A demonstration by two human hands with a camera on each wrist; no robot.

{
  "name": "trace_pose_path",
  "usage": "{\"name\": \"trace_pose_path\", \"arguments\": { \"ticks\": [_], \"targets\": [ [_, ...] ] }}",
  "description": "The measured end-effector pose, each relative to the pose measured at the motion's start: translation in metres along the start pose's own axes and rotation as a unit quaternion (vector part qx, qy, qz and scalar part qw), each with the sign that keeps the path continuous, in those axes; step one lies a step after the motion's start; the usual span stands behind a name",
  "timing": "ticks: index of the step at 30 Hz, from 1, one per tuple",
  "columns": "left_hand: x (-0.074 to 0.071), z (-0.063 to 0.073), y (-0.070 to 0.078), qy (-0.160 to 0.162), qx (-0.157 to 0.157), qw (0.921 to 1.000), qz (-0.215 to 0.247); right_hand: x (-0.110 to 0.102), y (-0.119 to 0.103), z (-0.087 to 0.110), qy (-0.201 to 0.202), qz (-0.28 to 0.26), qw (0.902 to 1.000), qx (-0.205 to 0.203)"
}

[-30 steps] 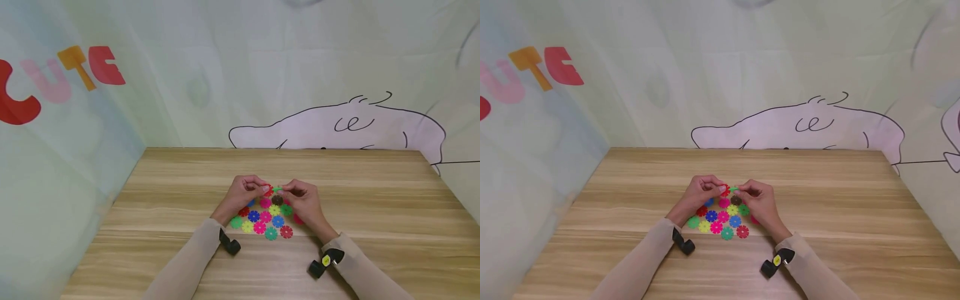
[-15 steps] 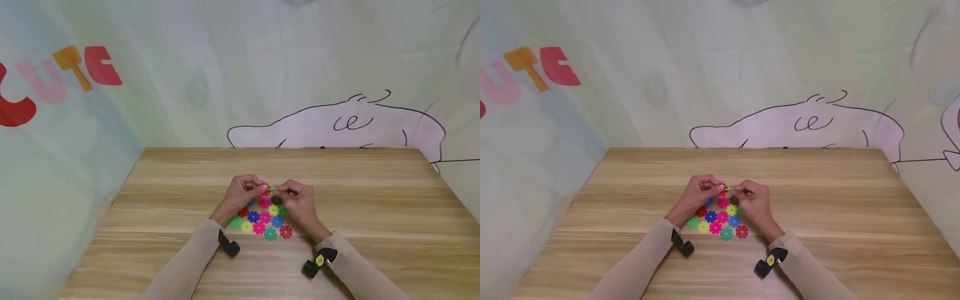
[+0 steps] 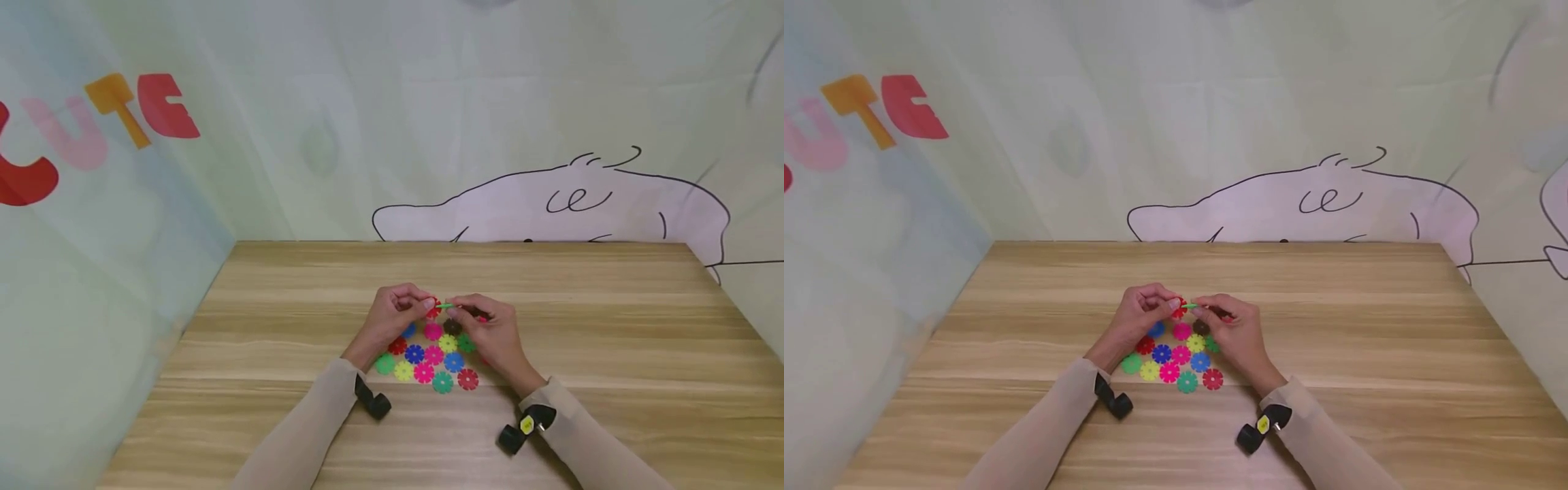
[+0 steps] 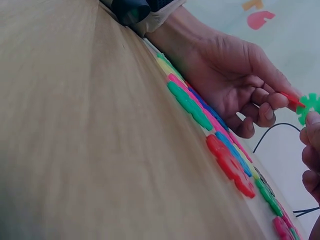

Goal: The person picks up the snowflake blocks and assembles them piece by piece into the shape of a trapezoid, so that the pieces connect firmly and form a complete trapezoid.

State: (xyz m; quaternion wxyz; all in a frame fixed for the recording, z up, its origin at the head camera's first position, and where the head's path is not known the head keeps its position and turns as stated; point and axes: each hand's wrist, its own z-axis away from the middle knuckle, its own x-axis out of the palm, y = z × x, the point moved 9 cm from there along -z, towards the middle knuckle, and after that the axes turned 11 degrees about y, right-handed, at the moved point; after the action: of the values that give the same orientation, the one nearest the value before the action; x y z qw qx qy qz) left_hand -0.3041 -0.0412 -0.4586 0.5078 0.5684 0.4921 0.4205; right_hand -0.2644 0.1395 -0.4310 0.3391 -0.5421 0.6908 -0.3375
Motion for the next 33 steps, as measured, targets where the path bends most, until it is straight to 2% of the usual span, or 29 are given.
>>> {"name": "trace_pose_path", "arguments": {
  "ticks": [4, 9, 16, 20, 25, 29, 33],
  "targets": [
    [-0.004, 0.000, 0.001, 0.014, -0.002, 0.9999, 0.002, -0.007, 0.004, -0.002, 0.003, 0.013, 0.9998, 0.018],
    [-0.010, -0.002, -0.001, 0.027, -0.005, 0.9996, -0.010, -0.023, 0.010, -0.007, 0.026, 0.031, 0.9986, 0.032],
    [-0.027, -0.006, -0.001, 0.063, 0.006, 0.9979, -0.011, -0.048, 0.019, -0.013, 0.039, 0.063, 0.9963, 0.044],
    [-0.031, -0.008, -0.003, 0.073, -0.001, 0.9973, -0.008, -0.059, 0.026, -0.016, 0.016, 0.115, 0.9917, 0.055],
    [-0.029, -0.007, -0.005, 0.070, -0.022, 0.9972, -0.016, -0.066, 0.038, -0.015, -0.035, 0.175, 0.9800, 0.089],
    [-0.027, -0.007, -0.006, 0.063, -0.025, 0.9972, -0.032, -0.064, 0.043, -0.013, -0.073, 0.191, 0.9722, 0.113],
    [-0.027, -0.007, -0.008, 0.056, -0.025, 0.9972, -0.043, -0.060, 0.045, -0.011, -0.101, 0.200, 0.9671, 0.121]
  ]
}}
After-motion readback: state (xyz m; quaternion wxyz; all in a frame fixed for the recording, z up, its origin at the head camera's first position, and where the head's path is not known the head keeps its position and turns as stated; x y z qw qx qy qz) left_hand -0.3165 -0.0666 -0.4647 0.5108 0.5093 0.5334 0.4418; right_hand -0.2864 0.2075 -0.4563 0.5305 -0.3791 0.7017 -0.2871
